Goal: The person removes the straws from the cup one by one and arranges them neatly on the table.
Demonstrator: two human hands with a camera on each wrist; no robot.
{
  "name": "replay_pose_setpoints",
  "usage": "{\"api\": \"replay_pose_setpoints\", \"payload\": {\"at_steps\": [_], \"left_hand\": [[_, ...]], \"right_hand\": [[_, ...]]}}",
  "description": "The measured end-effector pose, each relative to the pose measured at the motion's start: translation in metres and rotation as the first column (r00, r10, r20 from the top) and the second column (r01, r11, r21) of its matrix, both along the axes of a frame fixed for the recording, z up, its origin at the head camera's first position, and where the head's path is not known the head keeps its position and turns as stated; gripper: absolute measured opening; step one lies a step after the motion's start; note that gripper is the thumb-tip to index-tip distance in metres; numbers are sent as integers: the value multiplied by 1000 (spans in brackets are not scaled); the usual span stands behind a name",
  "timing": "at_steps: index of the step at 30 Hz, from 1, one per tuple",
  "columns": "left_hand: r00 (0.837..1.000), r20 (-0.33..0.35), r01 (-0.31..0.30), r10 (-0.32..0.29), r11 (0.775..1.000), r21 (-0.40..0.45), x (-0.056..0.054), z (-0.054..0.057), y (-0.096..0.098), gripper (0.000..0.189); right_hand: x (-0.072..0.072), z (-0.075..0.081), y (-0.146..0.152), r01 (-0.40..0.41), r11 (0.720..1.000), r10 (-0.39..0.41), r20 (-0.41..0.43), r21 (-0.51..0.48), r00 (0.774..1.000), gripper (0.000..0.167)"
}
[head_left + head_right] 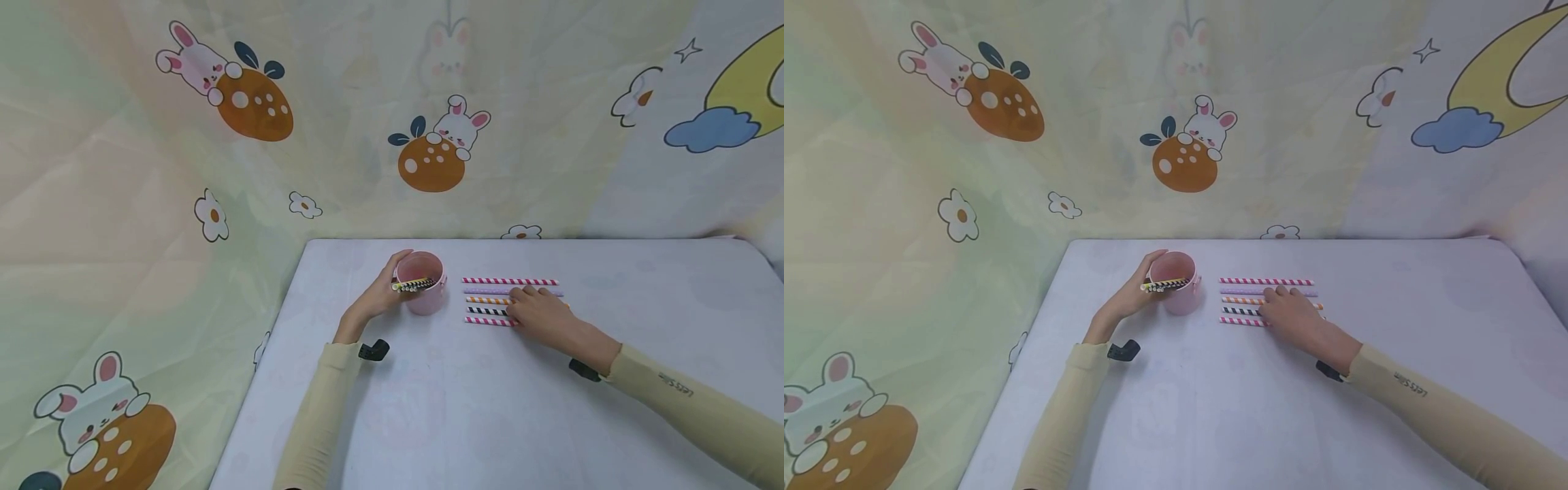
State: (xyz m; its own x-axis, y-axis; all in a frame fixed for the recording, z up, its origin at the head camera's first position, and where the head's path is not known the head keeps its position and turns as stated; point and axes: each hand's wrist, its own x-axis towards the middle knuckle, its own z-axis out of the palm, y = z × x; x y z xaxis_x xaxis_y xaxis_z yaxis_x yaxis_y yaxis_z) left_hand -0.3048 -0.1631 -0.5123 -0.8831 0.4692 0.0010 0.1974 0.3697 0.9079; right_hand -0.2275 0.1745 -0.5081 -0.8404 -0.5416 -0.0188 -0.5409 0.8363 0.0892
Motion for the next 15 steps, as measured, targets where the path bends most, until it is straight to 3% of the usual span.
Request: {"api": "replay_pose_setpoints", "payload": {"at_steps": [15], "left_hand": [[1000, -11, 13, -13, 999, 30, 1, 0, 0, 89]], "right_hand": [[0, 1, 0, 6, 1000, -6, 12, -14, 1000, 15]]}}
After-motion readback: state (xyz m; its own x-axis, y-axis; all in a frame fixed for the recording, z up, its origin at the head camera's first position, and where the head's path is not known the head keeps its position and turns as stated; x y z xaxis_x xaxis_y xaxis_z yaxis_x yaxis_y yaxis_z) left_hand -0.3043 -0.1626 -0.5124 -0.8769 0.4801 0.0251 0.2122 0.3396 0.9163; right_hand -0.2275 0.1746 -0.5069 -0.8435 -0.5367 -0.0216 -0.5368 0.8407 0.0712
